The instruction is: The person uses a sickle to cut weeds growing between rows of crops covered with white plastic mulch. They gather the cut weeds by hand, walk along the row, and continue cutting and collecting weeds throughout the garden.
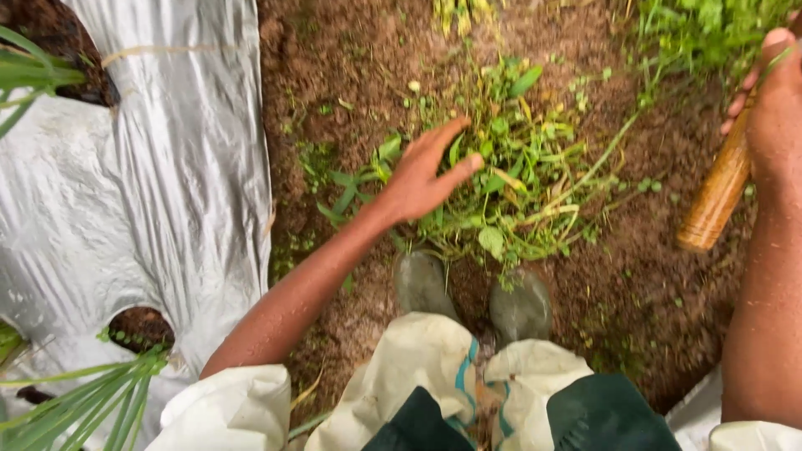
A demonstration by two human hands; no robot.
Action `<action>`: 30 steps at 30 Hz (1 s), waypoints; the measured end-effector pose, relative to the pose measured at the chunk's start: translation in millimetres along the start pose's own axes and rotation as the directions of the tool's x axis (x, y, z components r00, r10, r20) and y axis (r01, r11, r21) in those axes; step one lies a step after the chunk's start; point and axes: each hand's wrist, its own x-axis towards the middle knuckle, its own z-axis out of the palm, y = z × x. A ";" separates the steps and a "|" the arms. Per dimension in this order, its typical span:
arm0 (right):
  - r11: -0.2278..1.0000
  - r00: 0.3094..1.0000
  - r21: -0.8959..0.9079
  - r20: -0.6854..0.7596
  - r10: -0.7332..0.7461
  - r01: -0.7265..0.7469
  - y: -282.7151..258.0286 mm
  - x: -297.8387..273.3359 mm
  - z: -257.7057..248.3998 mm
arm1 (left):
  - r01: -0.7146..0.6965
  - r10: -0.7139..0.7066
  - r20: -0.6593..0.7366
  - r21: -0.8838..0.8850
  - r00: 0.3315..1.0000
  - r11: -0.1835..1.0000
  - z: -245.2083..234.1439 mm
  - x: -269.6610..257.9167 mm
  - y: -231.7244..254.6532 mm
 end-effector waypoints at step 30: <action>0.581 0.575 0.023 0.182 0.797 -0.813 -215.9 -273.7 -83.7 | 0.558 -0.558 0.007 0.008 0.830 0.830 -37.8 -2.7 73.7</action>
